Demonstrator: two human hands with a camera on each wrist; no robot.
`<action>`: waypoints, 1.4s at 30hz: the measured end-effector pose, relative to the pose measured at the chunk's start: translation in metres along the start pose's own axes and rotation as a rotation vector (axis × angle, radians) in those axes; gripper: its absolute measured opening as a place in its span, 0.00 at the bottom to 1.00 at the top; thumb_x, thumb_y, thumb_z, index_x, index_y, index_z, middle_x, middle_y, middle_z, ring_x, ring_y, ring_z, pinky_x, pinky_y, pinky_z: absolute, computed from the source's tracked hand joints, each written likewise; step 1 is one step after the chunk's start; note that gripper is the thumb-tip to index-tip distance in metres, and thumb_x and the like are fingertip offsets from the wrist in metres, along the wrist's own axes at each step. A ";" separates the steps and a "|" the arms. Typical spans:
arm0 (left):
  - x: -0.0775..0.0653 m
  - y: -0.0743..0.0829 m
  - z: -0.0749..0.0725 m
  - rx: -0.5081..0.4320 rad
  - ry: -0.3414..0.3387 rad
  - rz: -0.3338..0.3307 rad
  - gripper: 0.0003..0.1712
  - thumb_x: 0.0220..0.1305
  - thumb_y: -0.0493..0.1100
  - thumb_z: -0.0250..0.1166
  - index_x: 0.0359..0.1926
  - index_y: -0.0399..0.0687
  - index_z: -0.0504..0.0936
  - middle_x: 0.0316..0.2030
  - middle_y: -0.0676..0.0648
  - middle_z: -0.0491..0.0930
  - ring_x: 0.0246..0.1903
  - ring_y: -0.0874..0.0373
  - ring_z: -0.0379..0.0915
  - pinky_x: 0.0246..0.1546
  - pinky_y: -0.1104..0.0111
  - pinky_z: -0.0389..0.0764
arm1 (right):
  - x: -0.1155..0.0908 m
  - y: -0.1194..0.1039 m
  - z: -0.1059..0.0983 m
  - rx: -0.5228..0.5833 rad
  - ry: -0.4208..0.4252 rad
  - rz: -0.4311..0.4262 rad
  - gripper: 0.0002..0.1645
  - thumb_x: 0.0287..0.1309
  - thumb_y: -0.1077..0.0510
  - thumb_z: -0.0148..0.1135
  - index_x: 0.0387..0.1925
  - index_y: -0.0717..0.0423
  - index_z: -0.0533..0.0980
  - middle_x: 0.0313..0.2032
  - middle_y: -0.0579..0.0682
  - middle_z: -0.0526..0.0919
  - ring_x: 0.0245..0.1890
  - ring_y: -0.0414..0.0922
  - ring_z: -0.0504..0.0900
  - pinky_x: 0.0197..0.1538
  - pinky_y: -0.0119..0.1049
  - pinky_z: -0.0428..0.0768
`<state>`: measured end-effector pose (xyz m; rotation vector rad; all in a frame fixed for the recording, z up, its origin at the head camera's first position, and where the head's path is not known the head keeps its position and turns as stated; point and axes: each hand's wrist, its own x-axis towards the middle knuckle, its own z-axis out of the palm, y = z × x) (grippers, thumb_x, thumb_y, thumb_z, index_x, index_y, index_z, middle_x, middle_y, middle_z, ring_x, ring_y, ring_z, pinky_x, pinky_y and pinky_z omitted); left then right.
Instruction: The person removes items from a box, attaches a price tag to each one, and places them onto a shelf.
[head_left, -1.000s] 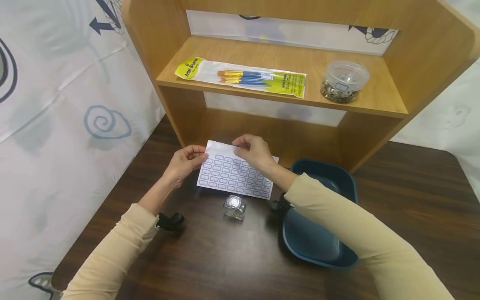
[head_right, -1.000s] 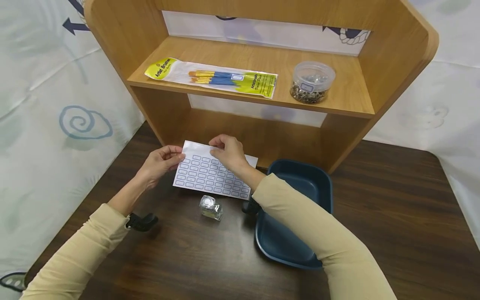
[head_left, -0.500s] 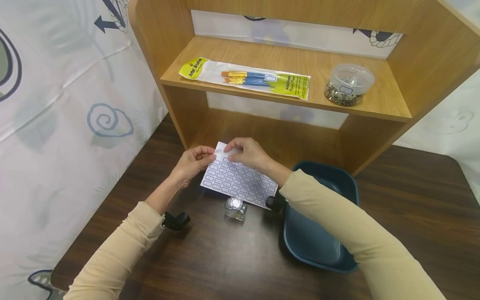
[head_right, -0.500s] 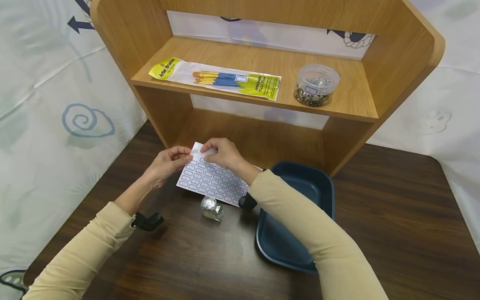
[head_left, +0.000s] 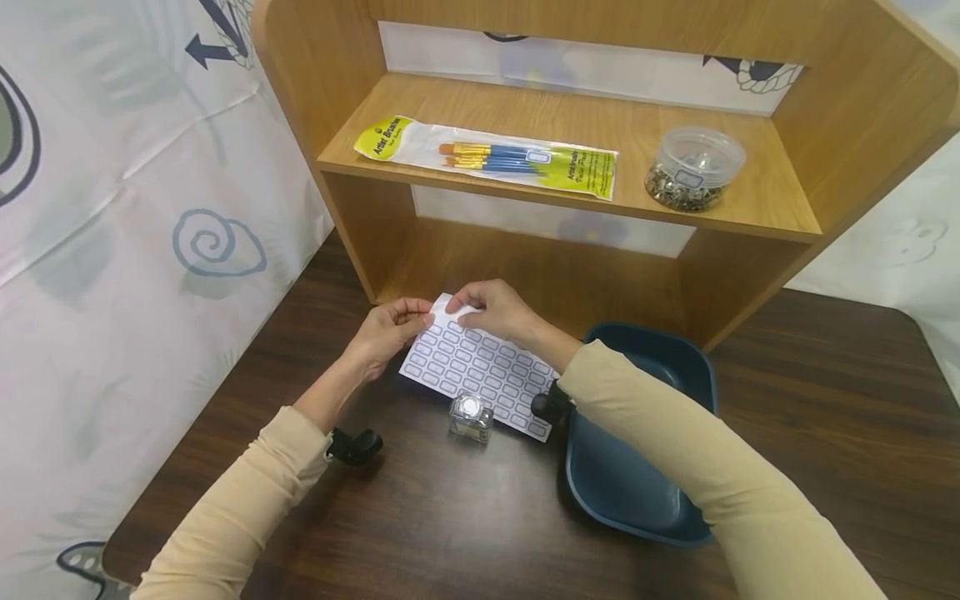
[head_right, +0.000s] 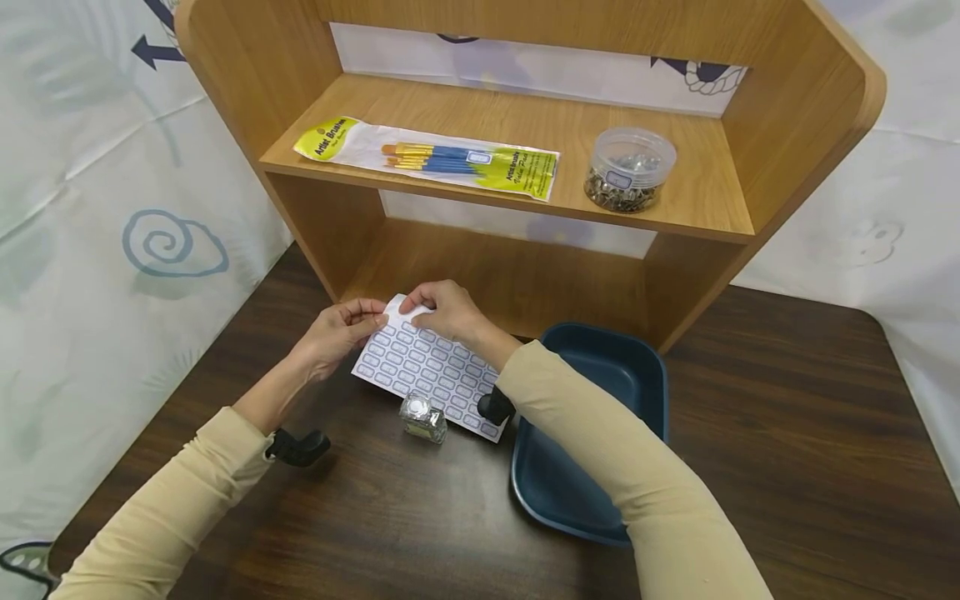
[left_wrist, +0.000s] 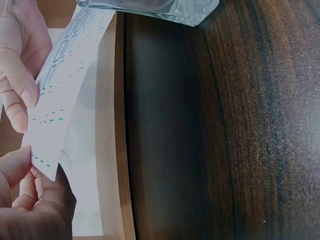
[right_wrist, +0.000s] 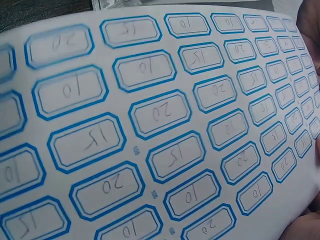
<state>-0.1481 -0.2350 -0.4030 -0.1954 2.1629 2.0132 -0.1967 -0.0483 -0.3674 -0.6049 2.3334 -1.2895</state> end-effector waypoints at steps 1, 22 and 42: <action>0.000 0.000 0.000 -0.002 -0.002 0.003 0.17 0.66 0.34 0.57 0.53 0.30 0.70 0.32 0.53 0.75 0.31 0.64 0.73 0.32 0.77 0.77 | 0.000 0.000 0.000 0.005 -0.002 0.001 0.11 0.55 0.69 0.62 0.41 0.59 0.80 0.42 0.52 0.81 0.41 0.46 0.75 0.41 0.28 0.74; -0.001 -0.002 0.006 -0.184 -0.080 -0.138 0.12 0.68 0.35 0.54 0.51 0.36 0.69 0.32 0.53 0.77 0.31 0.64 0.76 0.32 0.75 0.79 | -0.006 0.000 -0.004 -0.075 -0.046 -0.039 0.08 0.55 0.66 0.64 0.39 0.58 0.82 0.44 0.52 0.83 0.41 0.44 0.76 0.43 0.29 0.75; 0.002 -0.005 0.007 -0.174 -0.085 -0.149 0.17 0.68 0.36 0.54 0.55 0.33 0.67 0.30 0.53 0.77 0.28 0.63 0.76 0.29 0.74 0.79 | -0.006 0.005 -0.002 -0.044 -0.037 -0.011 0.03 0.57 0.66 0.62 0.35 0.60 0.79 0.37 0.52 0.79 0.38 0.45 0.73 0.37 0.27 0.71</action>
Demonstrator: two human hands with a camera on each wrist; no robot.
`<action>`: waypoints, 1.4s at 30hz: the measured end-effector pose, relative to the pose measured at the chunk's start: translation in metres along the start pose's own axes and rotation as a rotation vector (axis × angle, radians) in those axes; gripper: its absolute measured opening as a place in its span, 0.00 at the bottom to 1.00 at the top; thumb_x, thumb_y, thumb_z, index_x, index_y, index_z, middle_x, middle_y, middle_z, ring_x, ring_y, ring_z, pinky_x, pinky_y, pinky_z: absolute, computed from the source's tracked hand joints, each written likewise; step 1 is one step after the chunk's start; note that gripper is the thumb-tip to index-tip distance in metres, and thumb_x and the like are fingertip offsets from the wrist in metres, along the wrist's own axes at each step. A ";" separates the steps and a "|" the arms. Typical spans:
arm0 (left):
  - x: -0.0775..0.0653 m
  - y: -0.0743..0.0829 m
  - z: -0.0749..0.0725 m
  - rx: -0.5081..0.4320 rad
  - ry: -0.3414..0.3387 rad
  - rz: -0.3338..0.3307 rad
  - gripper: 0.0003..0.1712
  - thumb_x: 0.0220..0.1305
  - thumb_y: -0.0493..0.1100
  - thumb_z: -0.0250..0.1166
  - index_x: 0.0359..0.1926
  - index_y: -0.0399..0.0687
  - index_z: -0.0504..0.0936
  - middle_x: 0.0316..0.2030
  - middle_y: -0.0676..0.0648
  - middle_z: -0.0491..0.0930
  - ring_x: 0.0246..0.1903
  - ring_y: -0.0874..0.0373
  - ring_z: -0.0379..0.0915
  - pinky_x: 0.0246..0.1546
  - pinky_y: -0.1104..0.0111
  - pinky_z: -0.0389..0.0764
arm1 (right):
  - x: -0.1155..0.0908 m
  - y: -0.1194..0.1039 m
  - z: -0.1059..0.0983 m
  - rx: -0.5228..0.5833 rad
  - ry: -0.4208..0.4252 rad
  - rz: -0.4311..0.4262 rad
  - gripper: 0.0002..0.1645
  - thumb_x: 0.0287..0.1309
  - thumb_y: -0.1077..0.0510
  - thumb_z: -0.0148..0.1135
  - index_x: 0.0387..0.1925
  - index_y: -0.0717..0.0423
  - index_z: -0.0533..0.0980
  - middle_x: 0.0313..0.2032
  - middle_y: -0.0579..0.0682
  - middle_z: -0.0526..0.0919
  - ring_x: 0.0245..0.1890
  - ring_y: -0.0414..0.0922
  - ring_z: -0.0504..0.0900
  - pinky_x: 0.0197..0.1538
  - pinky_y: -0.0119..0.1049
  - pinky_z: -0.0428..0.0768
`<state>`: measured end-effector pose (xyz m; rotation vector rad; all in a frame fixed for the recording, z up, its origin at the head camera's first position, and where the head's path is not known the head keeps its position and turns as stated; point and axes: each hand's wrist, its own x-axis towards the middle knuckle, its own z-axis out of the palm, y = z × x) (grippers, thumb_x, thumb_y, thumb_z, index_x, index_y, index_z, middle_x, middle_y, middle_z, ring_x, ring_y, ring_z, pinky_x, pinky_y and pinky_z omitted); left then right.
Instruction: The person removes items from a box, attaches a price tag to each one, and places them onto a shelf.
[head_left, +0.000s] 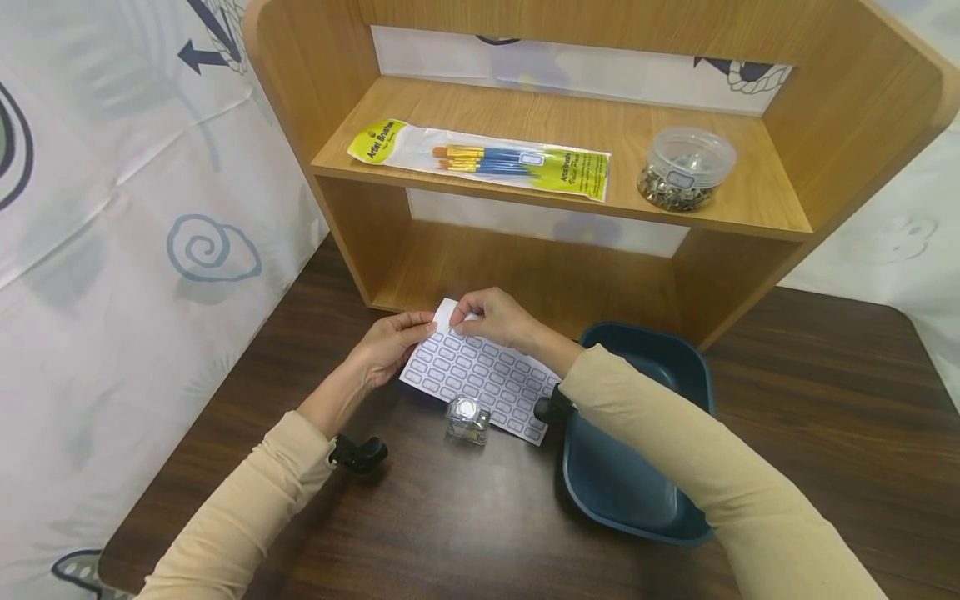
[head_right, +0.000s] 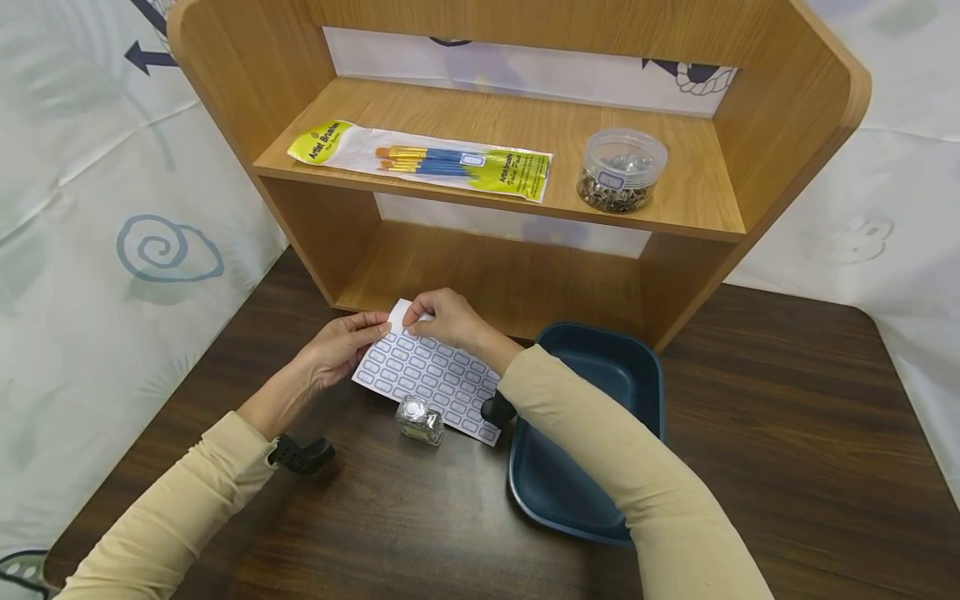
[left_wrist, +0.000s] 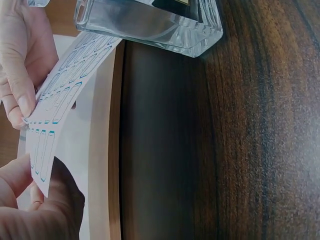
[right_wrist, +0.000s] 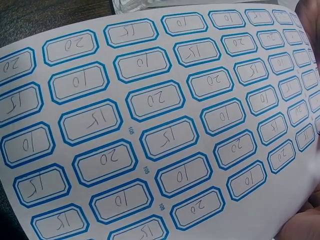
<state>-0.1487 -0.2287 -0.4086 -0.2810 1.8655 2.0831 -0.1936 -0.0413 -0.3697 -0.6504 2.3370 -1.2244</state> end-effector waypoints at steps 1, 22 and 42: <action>0.000 0.000 0.000 0.003 0.006 -0.003 0.17 0.68 0.36 0.54 0.56 0.33 0.67 0.30 0.53 0.77 0.28 0.63 0.76 0.29 0.74 0.79 | 0.000 0.001 0.000 0.005 -0.001 0.001 0.03 0.57 0.66 0.62 0.35 0.60 0.79 0.37 0.52 0.79 0.39 0.45 0.73 0.37 0.27 0.71; 0.007 -0.019 -0.031 0.129 0.236 -0.037 0.22 0.66 0.39 0.58 0.59 0.35 0.69 0.32 0.53 0.75 0.28 0.65 0.73 0.29 0.77 0.77 | -0.019 0.002 -0.023 0.288 0.064 0.127 0.10 0.57 0.61 0.63 0.41 0.60 0.76 0.41 0.52 0.78 0.42 0.49 0.74 0.54 0.42 0.75; 0.011 -0.028 -0.053 0.403 0.432 -0.007 0.21 0.66 0.40 0.58 0.57 0.35 0.73 0.43 0.42 0.76 0.32 0.63 0.69 0.29 0.80 0.72 | -0.069 0.001 -0.034 0.338 0.005 0.184 0.11 0.59 0.64 0.61 0.44 0.62 0.74 0.34 0.53 0.76 0.36 0.50 0.79 0.46 0.39 0.82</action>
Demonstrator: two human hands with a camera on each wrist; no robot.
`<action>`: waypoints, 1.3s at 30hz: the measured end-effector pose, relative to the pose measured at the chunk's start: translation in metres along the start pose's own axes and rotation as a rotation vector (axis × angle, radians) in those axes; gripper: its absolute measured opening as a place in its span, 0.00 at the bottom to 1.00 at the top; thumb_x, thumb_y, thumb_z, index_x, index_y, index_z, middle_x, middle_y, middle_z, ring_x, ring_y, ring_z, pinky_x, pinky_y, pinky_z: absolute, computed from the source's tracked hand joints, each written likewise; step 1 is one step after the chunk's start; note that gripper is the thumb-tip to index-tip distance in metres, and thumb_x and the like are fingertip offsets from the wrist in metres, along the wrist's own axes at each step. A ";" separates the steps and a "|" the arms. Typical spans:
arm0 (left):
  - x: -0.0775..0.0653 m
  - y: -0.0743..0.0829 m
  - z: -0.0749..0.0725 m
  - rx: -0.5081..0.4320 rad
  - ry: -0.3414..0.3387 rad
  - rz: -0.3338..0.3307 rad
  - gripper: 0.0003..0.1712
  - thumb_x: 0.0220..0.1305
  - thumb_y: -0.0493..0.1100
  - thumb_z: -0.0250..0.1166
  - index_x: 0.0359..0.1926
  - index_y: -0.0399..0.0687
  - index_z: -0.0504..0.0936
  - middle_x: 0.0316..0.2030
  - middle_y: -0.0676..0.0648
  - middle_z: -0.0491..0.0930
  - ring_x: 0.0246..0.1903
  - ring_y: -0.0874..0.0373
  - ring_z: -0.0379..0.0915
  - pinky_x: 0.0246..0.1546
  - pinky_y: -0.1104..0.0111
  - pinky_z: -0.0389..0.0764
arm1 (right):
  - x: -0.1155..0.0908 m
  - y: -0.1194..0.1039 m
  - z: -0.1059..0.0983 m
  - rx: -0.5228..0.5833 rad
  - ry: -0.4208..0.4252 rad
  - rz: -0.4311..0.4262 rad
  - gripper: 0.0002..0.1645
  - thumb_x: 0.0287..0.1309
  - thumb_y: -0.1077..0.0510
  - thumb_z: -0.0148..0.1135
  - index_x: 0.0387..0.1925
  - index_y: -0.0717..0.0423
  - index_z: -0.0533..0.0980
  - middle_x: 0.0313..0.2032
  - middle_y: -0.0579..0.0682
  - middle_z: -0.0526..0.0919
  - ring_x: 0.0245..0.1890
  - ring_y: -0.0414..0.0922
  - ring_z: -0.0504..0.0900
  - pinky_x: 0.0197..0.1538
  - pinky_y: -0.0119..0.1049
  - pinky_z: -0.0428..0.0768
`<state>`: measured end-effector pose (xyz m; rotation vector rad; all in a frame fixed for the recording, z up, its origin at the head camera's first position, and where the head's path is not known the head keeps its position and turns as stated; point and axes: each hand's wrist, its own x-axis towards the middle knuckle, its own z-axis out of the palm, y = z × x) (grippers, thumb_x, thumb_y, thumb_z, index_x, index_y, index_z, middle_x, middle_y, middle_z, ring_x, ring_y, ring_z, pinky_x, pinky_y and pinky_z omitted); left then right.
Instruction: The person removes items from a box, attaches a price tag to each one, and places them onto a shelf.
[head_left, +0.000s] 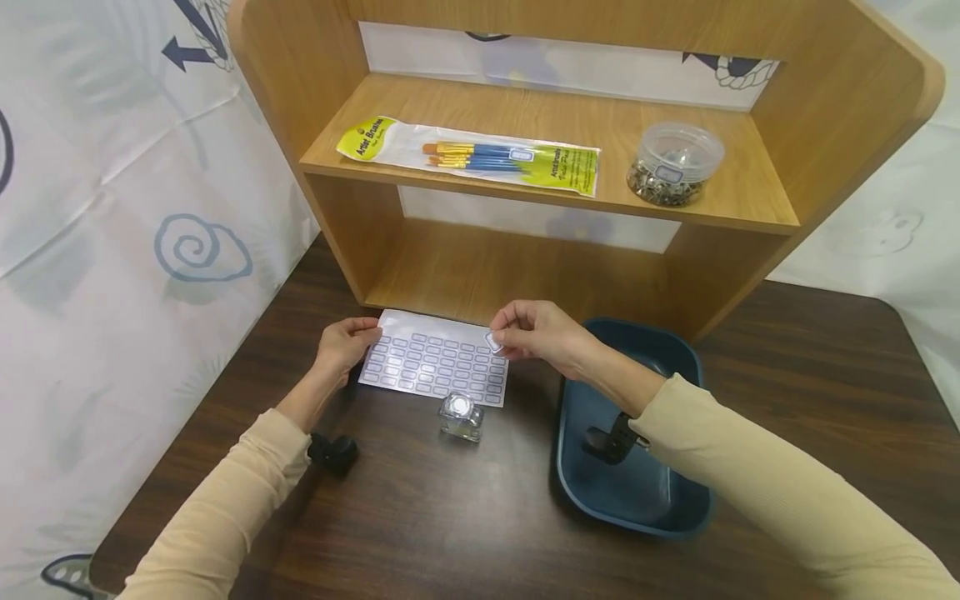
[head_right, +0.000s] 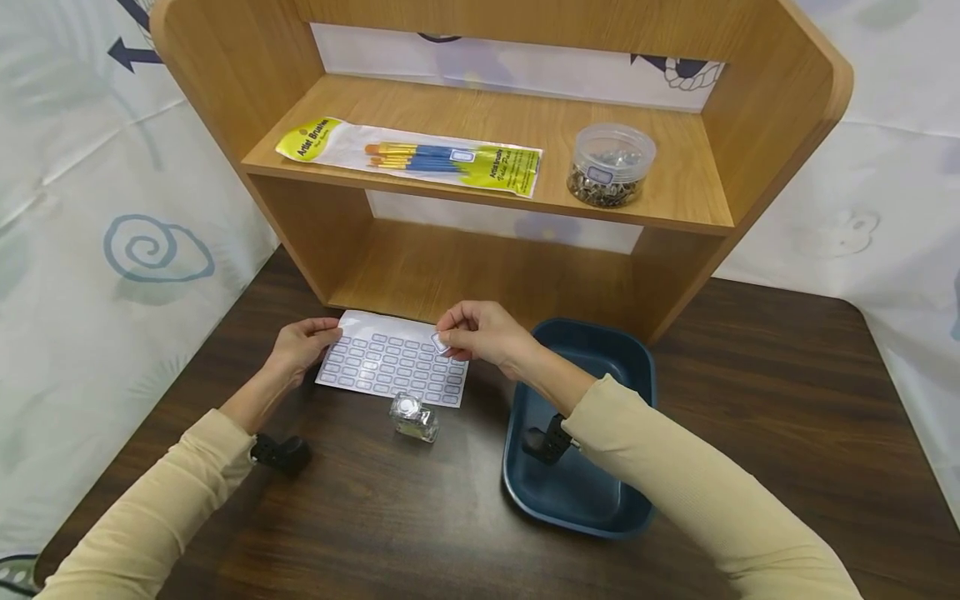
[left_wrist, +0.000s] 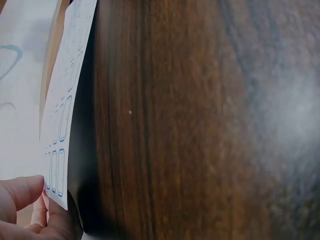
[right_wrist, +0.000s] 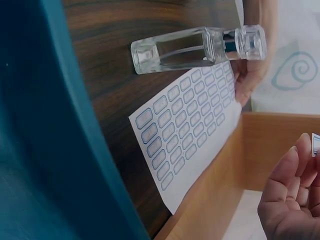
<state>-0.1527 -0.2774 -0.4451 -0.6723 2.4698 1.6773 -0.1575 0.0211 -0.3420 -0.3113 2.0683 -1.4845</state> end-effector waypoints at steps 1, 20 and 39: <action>0.000 0.000 -0.001 0.013 0.007 0.007 0.21 0.66 0.40 0.58 0.57 0.35 0.73 0.44 0.41 0.77 0.33 0.63 0.70 0.29 0.80 0.72 | -0.002 0.001 -0.001 -0.001 -0.003 -0.002 0.11 0.59 0.64 0.61 0.44 0.63 0.74 0.34 0.53 0.76 0.36 0.50 0.79 0.46 0.39 0.82; -0.016 0.017 -0.005 0.209 0.062 0.287 0.17 0.64 0.39 0.60 0.51 0.35 0.78 0.44 0.36 0.81 0.39 0.54 0.77 0.33 0.82 0.73 | -0.027 0.011 -0.012 -0.028 -0.005 -0.040 0.10 0.58 0.64 0.62 0.41 0.64 0.74 0.32 0.53 0.77 0.33 0.47 0.77 0.42 0.33 0.82; -0.100 0.104 0.072 -0.068 -0.677 0.348 0.13 0.58 0.35 0.65 0.43 0.33 0.79 0.36 0.36 0.81 0.33 0.58 0.79 0.44 0.60 0.81 | -0.045 0.017 -0.018 -0.038 -0.042 -0.151 0.13 0.55 0.69 0.62 0.40 0.70 0.68 0.26 0.52 0.76 0.29 0.45 0.78 0.36 0.33 0.82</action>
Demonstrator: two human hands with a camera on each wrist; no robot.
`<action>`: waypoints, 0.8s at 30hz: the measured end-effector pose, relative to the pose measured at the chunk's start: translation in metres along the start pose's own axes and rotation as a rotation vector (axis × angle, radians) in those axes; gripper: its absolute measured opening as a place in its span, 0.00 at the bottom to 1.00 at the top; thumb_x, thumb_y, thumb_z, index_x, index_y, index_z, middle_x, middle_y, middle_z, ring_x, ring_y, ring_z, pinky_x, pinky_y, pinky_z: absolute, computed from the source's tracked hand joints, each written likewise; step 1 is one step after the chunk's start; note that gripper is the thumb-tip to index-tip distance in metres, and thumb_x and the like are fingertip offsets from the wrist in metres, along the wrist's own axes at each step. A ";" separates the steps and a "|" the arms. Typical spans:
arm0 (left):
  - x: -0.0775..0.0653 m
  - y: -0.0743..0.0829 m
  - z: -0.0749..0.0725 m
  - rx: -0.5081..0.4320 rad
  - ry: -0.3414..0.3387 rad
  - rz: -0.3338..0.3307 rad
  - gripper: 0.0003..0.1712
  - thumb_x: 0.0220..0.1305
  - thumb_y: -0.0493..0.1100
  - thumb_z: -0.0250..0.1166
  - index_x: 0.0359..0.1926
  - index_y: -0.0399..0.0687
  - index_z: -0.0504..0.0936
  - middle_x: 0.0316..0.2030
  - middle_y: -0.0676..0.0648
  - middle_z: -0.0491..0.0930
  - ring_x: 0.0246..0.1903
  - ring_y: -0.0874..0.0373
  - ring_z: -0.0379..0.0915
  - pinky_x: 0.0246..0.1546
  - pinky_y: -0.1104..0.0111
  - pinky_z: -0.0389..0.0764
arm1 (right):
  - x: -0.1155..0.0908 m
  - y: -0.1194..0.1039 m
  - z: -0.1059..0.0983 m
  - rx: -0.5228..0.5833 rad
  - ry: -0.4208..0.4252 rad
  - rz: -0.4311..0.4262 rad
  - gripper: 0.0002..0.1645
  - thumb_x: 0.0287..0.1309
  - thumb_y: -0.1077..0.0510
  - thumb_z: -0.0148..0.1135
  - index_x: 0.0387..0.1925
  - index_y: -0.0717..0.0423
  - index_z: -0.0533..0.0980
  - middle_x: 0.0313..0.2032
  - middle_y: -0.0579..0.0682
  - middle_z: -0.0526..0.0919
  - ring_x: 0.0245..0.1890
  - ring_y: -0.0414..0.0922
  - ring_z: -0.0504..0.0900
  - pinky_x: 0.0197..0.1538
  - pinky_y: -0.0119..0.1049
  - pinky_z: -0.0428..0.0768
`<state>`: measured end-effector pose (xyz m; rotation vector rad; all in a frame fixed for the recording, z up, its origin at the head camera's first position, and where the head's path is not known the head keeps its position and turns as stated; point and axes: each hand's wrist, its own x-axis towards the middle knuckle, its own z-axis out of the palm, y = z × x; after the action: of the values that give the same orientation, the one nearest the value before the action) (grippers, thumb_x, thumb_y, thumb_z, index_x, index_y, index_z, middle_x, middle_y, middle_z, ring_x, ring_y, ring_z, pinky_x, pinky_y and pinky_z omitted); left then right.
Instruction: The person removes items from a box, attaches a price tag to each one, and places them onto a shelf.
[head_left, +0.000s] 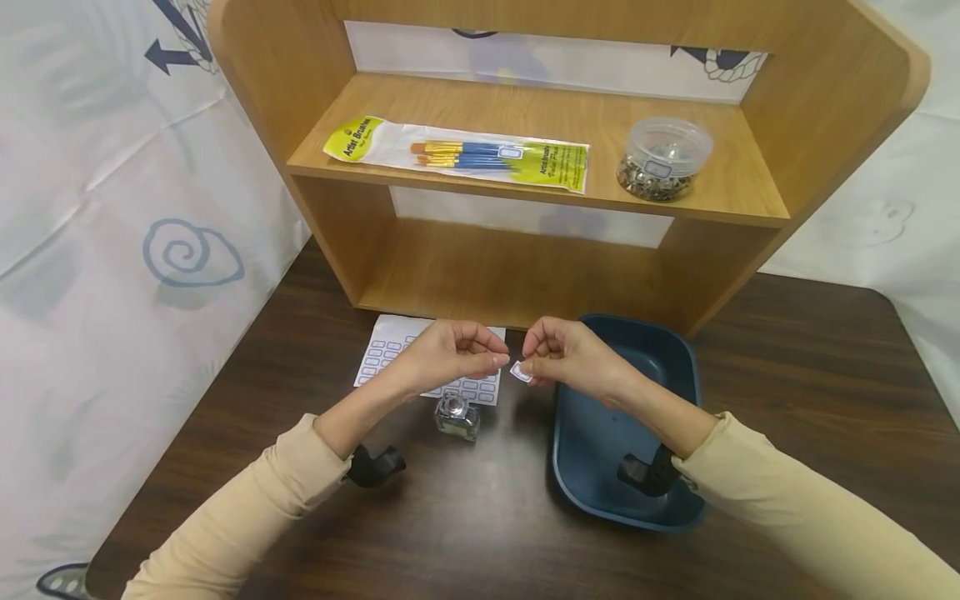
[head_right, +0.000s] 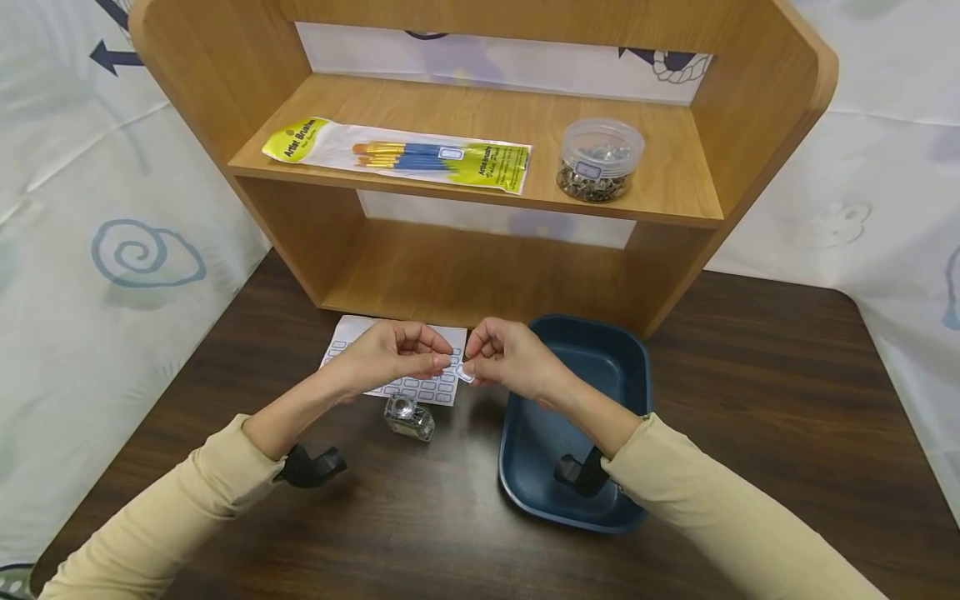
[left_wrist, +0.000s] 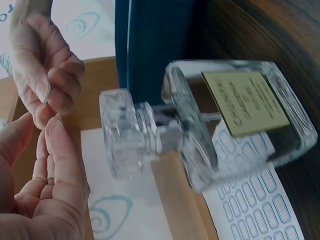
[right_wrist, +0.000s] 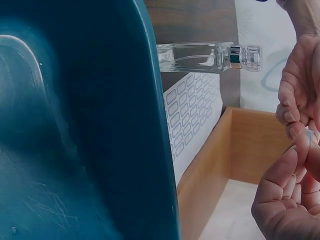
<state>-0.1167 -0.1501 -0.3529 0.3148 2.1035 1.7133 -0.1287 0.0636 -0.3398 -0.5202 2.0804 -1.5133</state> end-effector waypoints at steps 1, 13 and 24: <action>0.000 0.000 0.001 0.000 -0.011 0.001 0.13 0.58 0.35 0.65 0.43 0.33 0.79 0.36 0.36 0.81 0.33 0.59 0.79 0.43 0.62 0.82 | -0.001 0.001 0.000 0.000 -0.001 -0.005 0.12 0.55 0.70 0.61 0.39 0.70 0.68 0.26 0.52 0.76 0.28 0.45 0.78 0.35 0.31 0.82; 0.003 0.001 0.010 0.036 -0.043 0.000 0.09 0.56 0.33 0.65 0.39 0.32 0.80 0.28 0.46 0.81 0.28 0.63 0.75 0.33 0.72 0.79 | -0.004 0.001 0.002 -0.019 -0.011 -0.035 0.09 0.55 0.71 0.60 0.35 0.68 0.68 0.25 0.52 0.75 0.28 0.46 0.78 0.33 0.30 0.81; 0.003 0.002 0.014 0.060 -0.021 0.008 0.08 0.57 0.34 0.63 0.37 0.33 0.80 0.26 0.48 0.80 0.27 0.60 0.75 0.34 0.68 0.80 | -0.006 0.000 0.002 -0.013 0.018 -0.017 0.09 0.56 0.70 0.61 0.37 0.66 0.70 0.28 0.53 0.76 0.30 0.46 0.78 0.36 0.31 0.81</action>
<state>-0.1131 -0.1362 -0.3534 0.3579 2.1445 1.6462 -0.1224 0.0654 -0.3392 -0.5321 2.1057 -1.5197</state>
